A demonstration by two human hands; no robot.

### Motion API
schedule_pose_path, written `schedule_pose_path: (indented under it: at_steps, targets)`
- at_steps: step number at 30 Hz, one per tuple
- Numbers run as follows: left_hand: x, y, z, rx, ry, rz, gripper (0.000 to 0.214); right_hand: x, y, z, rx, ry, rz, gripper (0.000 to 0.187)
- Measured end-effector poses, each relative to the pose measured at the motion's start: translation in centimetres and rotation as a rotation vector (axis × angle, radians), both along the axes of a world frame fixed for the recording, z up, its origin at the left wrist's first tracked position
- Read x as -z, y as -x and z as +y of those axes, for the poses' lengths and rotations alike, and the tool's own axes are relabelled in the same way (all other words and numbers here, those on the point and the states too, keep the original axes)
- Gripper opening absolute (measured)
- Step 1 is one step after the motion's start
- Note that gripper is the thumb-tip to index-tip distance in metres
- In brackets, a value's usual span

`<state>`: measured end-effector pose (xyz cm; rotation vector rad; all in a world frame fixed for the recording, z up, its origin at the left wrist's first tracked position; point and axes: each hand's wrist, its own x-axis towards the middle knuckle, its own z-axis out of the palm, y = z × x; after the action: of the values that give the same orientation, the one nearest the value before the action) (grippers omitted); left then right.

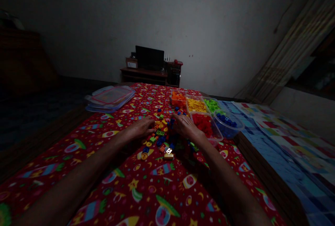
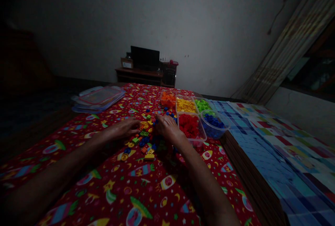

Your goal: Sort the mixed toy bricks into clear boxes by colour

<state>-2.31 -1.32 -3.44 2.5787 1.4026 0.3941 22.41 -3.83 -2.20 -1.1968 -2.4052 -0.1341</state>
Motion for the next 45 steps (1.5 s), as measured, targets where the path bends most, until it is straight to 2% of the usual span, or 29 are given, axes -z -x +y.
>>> schedule_pose_path:
  at_steps: [3,7,9,13,17,20,22,28,31,35,38,41,45]
  targets:
    - [0.0,0.1,0.4,0.015,-0.022,-0.031,0.023,-0.5,0.0,-0.5,-0.016,-0.024,-0.009,0.026]
    - [0.0,0.2,0.6,0.026,0.002,0.006,0.021,-0.9,1.1,-1.4,0.02,0.105,-0.177,0.014]
    - [0.2,0.2,0.6,-0.013,0.011,0.005,0.017,-0.7,1.6,-1.7,0.012,0.133,-0.211,0.013]
    - [0.2,0.2,0.7,-0.077,0.066,-0.05,0.016,-0.2,1.5,-1.7,-0.012,0.072,-0.159,0.015]
    - [-1.1,-0.4,0.3,-0.114,0.062,-0.087,0.02,-1.0,1.3,-1.5,-0.005,-0.008,-0.066,0.017]
    - [-2.3,-0.9,-0.3,-0.149,0.03,-0.126,0.024,-1.6,2.3,-1.7,0.001,0.017,-0.058,0.019]
    - [-2.6,-0.6,-0.3,-0.151,0.039,-0.151,0.026,-1.2,3.3,-1.9,0.018,0.048,-0.089,0.018]
    - [-1.7,1.8,1.1,-0.086,0.221,-0.107,0.03,1.1,4.8,-2.1,0.084,0.089,-0.108,0.024]
    - [-1.3,2.3,1.3,-0.051,0.343,-0.083,0.035,0.7,5.0,-1.9,0.153,0.157,-0.128,0.027]
    - [-1.9,2.4,0.6,-0.049,0.489,-0.125,0.041,0.0,5.6,-1.5,0.198,0.201,-0.158,0.029]
    - [-2.7,2.6,0.0,-0.08,0.498,-0.127,0.04,0.5,6.0,-1.3,0.182,0.162,-0.149,0.027]
    - [-2.9,2.4,-0.3,-0.037,0.449,-0.063,0.035,0.7,5.9,-1.3,0.144,0.157,-0.113,0.024]
    - [-2.7,1.6,-0.5,0.017,0.497,-0.035,0.023,-0.1,5.1,-1.2,0.063,0.189,-0.027,0.021]
